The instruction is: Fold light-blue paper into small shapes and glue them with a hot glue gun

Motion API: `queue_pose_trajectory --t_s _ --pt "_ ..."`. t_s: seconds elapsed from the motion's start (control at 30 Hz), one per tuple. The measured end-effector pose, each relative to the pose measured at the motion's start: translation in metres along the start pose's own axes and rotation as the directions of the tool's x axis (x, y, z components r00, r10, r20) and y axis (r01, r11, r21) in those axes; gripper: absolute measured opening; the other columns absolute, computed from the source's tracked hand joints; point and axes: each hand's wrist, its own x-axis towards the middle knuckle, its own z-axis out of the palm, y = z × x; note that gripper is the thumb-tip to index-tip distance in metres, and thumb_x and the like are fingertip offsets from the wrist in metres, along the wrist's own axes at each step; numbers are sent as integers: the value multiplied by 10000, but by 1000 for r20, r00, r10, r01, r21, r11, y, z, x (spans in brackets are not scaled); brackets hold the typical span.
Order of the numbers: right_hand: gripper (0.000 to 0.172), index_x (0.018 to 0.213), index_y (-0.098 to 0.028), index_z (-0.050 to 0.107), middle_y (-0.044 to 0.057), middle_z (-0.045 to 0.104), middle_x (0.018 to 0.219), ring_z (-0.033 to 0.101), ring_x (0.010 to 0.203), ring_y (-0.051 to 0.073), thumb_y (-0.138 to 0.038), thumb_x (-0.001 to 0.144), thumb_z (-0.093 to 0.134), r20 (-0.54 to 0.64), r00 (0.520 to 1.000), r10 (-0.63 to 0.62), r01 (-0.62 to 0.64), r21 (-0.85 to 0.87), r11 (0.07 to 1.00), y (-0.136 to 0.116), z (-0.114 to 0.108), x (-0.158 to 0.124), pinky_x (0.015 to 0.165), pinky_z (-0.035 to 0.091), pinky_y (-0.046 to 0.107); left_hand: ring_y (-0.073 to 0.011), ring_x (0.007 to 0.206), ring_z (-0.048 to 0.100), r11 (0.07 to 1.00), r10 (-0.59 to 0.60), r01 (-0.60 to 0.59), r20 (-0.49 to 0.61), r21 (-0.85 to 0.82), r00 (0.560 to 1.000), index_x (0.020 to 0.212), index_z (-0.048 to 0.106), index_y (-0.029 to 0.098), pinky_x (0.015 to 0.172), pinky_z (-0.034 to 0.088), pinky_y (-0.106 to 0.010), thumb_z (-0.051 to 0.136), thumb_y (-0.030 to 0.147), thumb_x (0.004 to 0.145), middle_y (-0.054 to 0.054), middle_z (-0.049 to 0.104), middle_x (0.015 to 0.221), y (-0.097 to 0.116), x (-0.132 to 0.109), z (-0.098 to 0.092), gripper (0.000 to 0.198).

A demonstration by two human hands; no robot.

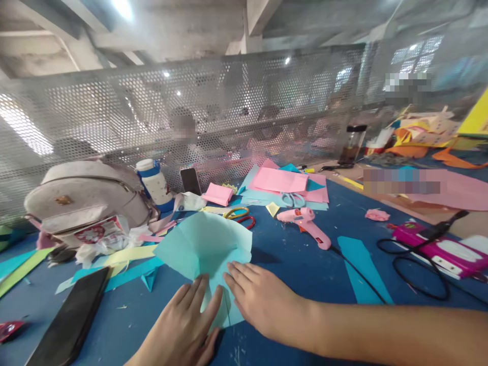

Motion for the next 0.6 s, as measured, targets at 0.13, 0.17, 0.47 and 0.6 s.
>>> queue_pose_trajectory --t_s 0.13,0.17,0.47,0.6 --pt "430 1342 -50 525 158 532 1388 489 1290 275 -222 965 412 9 1000 13 -13 -3 1000 1 -1 0 1038 446 412 -341 1147 625 1000 10 -10 -14 -23 1000 1268 479 160 890 514 -412 519 380 850 -234 648 1224 0 1 0 474" --pt "434 1352 -50 514 157 524 1396 481 1297 277 -219 967 404 17 1000 11 -11 -2 1000 1 -1 -1 1042 443 414 -340 1150 625 999 31 -32 -28 -38 999 1265 487 159 882 522 -406 511 389 859 -237 639 1239 -1 1 0 468" --pt "430 1375 -74 490 130 485 1436 435 1340 265 -213 983 381 39 998 44 -45 43 998 3 -1 -1 1061 438 406 -363 1207 581 982 46 -57 -63 -182 997 1320 493 150 878 549 -419 518 525 837 -260 551 1346 -13 6 6 612" --pt "428 1382 -100 490 117 483 1438 447 1334 243 -238 995 369 78 993 85 -94 123 988 4 -9 4 1054 455 398 -360 1206 583 977 58 -71 -73 -203 996 1345 477 136 881 551 -410 525 500 837 -254 541 1358 -15 8 3 627"
